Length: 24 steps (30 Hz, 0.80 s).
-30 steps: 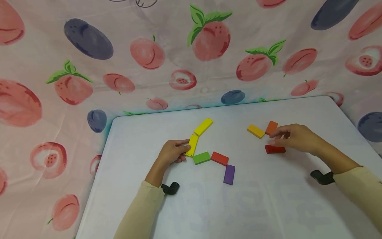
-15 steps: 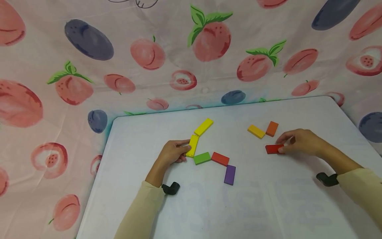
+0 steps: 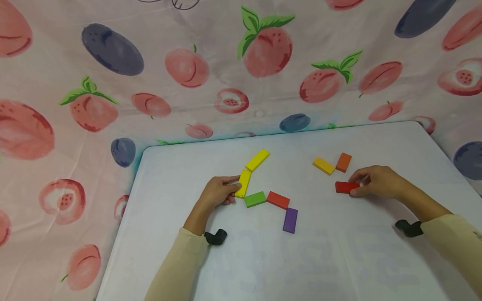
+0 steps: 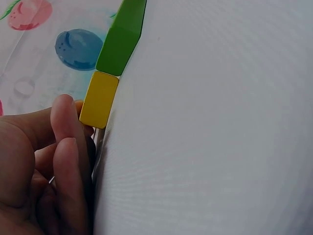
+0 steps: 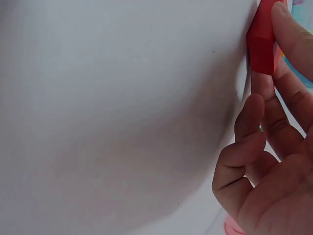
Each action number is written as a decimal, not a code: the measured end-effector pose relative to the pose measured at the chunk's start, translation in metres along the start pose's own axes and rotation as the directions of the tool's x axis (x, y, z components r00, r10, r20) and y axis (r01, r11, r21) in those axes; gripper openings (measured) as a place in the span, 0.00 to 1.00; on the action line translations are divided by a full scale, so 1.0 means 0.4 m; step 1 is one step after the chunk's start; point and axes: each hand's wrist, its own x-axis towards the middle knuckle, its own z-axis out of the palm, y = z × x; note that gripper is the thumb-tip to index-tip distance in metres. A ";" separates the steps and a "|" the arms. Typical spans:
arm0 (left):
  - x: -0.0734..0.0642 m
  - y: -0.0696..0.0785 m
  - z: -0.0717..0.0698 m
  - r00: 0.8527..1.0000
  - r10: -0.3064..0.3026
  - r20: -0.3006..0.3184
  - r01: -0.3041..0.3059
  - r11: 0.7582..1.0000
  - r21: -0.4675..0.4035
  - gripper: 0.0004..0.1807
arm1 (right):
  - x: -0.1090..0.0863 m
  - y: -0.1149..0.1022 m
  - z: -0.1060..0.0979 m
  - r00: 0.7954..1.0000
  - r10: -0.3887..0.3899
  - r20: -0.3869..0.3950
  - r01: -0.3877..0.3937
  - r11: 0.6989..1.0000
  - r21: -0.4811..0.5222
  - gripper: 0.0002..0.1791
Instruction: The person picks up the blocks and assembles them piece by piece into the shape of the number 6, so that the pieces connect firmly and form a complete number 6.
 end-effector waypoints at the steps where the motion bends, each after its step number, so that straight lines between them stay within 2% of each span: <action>1: 0.000 0.000 0.000 1.000 0.001 0.001 -0.001 1.000 0.000 0.22 | -0.001 -0.003 0.000 1.000 0.002 0.003 -0.002 1.000 0.002 0.28; 10: 0.000 0.000 0.000 1.000 0.003 0.003 -0.003 1.000 -0.003 0.23 | -0.007 -0.030 0.005 0.999 0.024 0.034 -0.025 0.999 0.048 0.29; 15: 0.001 -0.002 0.001 1.000 0.006 0.001 -0.006 1.000 -0.006 0.22 | -0.009 -0.034 0.010 0.998 0.029 0.053 -0.034 0.994 0.105 0.29; 24: 0.004 -0.009 0.003 1.000 0.016 -0.008 -0.016 1.000 0.002 0.22 | -0.026 -0.073 0.033 0.990 -0.063 0.123 0.033 0.973 0.229 0.27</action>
